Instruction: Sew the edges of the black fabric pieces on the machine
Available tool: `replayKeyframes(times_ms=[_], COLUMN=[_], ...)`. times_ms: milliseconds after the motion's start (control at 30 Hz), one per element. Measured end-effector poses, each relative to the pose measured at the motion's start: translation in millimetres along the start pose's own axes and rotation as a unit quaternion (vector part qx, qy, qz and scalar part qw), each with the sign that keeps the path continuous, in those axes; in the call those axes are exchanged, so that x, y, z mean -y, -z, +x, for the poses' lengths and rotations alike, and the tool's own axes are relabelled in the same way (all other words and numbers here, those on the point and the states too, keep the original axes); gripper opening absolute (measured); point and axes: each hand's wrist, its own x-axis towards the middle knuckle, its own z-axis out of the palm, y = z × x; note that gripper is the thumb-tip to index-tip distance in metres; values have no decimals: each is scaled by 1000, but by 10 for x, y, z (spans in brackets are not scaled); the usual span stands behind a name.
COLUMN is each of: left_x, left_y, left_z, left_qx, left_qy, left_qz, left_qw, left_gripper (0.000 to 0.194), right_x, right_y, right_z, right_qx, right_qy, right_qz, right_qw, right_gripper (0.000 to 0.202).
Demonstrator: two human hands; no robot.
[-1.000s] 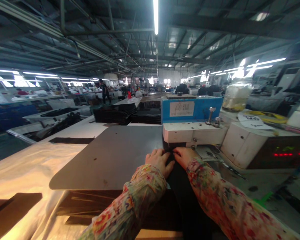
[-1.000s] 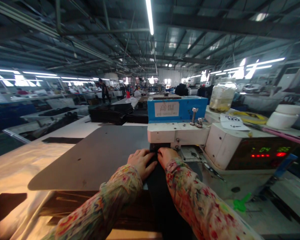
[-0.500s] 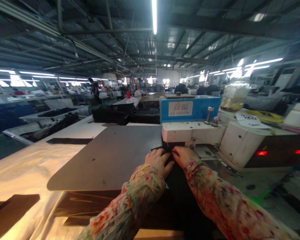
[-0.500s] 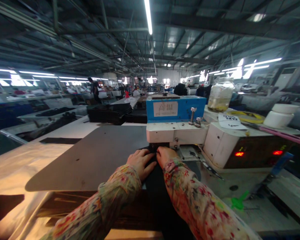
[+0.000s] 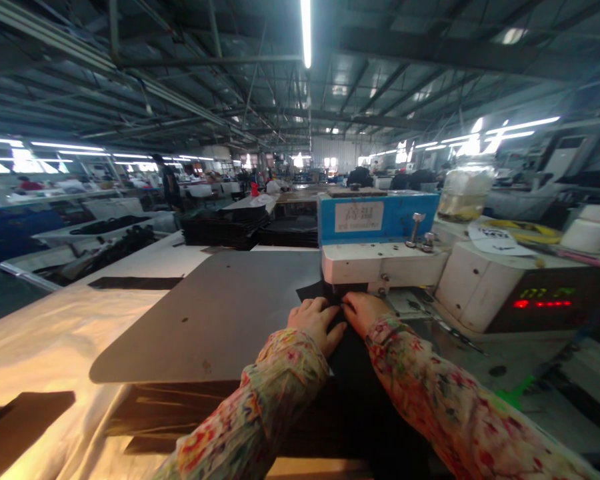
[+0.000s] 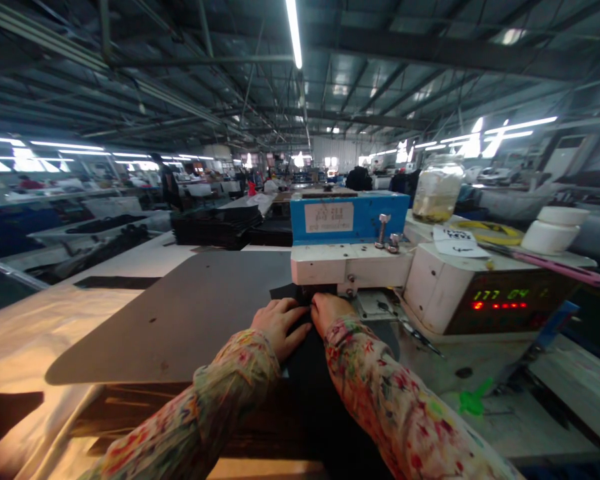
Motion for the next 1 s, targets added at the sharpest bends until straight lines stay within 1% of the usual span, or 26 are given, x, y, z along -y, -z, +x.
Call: replayKeyframes(times_ms=[233, 467, 667, 1000], left_x=[-12, 4, 4, 20], left_y=[22, -23, -10, -39], left_z=[-2, 5, 1, 2], left_qx=[8, -6, 0, -17], left_qy=[4, -1, 0, -11], left_qz=[-1, 0, 1, 3], left_qw=[1000, 1000, 1000, 1000], left_gripper=[37, 36, 36, 37], right_x=[2, -1, -17, -15], right_y=[-9, -12, -36, -45], right_z=[-5, -8, -14, -25], right_qx=[-7, -4, -12, -20], right_qy=[5, 4, 8, 9], right_qz=[-8, -17, -17, -12], right_qw=[1000, 1000, 1000, 1000], right_gripper=[17, 18, 18, 18])
